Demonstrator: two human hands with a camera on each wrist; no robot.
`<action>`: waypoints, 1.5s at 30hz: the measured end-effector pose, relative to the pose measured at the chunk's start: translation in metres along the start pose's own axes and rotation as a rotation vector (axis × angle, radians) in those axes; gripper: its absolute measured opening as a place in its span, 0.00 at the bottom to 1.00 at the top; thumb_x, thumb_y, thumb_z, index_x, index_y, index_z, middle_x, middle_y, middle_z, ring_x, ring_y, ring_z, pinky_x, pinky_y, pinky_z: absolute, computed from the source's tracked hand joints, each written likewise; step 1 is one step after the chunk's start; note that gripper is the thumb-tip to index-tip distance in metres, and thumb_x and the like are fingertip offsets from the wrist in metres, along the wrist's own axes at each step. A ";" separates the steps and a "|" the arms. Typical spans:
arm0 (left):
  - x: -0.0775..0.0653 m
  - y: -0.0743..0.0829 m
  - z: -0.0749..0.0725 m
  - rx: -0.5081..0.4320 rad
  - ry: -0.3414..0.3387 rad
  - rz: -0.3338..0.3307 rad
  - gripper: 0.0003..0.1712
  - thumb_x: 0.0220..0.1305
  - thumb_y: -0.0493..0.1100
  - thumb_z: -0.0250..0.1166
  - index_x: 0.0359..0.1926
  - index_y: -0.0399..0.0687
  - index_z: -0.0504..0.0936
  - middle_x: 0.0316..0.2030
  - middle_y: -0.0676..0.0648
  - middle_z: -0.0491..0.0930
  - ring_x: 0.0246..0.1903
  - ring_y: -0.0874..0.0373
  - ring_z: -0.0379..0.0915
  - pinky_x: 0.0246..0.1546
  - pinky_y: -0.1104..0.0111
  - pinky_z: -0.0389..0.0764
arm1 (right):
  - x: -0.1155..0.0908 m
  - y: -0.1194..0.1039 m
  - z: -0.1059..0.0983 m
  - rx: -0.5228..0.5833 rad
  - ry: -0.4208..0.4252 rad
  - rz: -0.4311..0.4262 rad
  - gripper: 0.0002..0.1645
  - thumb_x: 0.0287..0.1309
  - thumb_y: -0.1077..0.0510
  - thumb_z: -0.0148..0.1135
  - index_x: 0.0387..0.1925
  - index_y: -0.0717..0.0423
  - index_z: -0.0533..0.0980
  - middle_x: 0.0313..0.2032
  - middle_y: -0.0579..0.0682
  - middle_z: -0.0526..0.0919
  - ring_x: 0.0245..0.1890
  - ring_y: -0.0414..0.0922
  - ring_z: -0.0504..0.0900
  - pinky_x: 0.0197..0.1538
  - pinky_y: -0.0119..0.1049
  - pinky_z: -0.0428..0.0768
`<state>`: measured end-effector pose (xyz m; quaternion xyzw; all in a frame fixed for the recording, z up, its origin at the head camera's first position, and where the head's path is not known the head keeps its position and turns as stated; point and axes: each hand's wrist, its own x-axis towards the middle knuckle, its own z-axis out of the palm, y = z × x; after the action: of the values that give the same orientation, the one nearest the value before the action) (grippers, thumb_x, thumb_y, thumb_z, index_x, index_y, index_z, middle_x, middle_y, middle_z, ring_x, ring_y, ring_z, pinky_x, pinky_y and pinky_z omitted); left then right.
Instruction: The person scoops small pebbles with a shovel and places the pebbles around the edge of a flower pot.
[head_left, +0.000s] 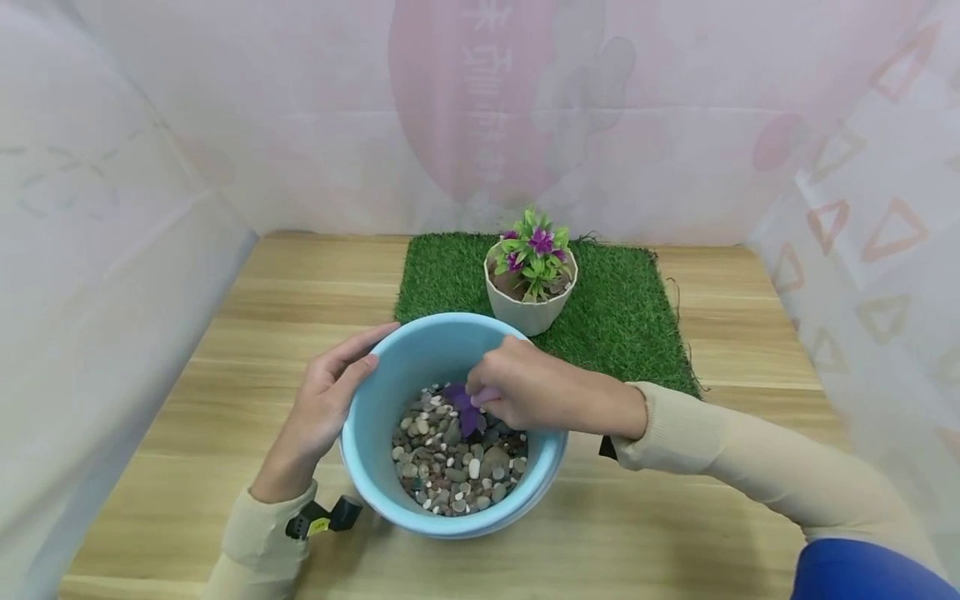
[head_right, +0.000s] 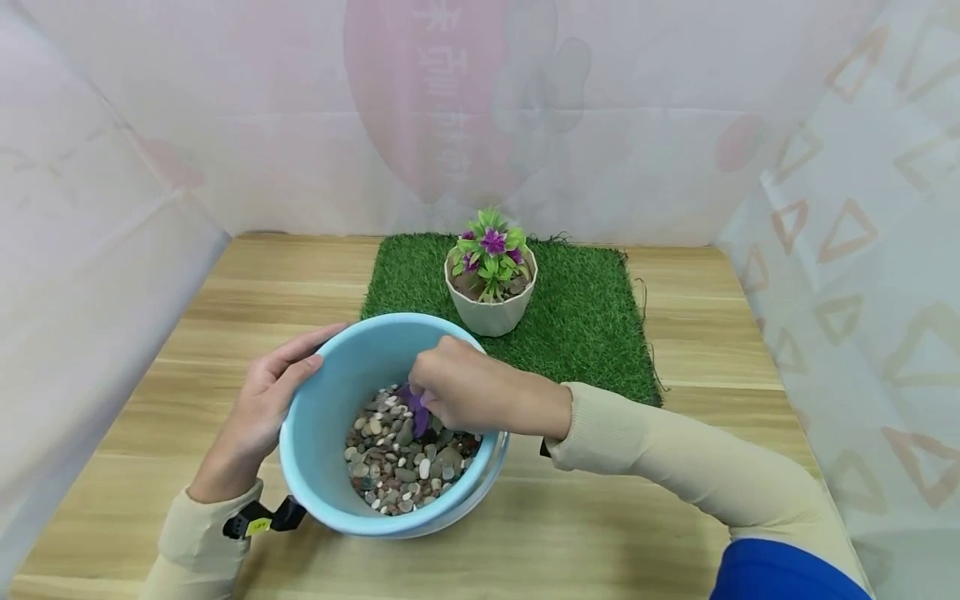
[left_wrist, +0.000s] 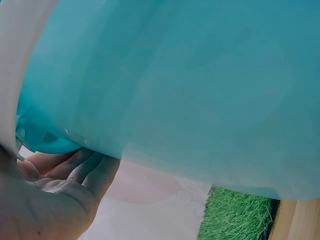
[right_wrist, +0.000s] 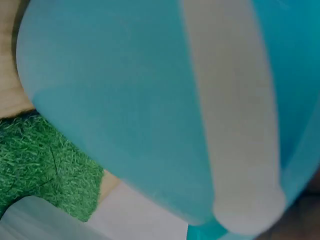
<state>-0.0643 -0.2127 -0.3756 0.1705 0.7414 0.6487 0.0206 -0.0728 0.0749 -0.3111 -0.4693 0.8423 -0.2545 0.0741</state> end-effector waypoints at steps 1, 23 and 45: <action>0.000 0.000 0.000 -0.004 -0.001 0.003 0.24 0.84 0.37 0.50 0.72 0.28 0.72 0.61 0.57 0.83 0.51 0.57 0.89 0.45 0.55 0.94 | 0.000 0.000 0.001 0.005 -0.003 0.002 0.07 0.62 0.71 0.69 0.39 0.63 0.90 0.38 0.55 0.93 0.38 0.44 0.94 0.48 0.26 0.92; 0.002 -0.001 0.001 -0.021 -0.009 0.010 0.23 0.83 0.36 0.50 0.72 0.30 0.72 0.63 0.56 0.83 0.52 0.56 0.89 0.45 0.55 0.94 | 0.004 -0.006 0.009 0.189 -0.035 0.043 0.09 0.62 0.68 0.70 0.43 0.64 0.89 0.40 0.55 0.94 0.39 0.40 0.94 0.42 0.17 0.87; -0.001 0.000 0.000 -0.032 -0.002 0.004 0.23 0.83 0.36 0.50 0.72 0.30 0.72 0.62 0.58 0.83 0.51 0.56 0.89 0.43 0.52 0.94 | -0.016 -0.001 0.003 0.404 0.026 0.015 0.10 0.64 0.63 0.73 0.46 0.61 0.89 0.41 0.49 0.94 0.41 0.33 0.92 0.50 0.24 0.90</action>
<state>-0.0630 -0.2130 -0.3758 0.1722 0.7305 0.6605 0.0229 -0.0619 0.0868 -0.3149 -0.4355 0.7784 -0.4237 0.1577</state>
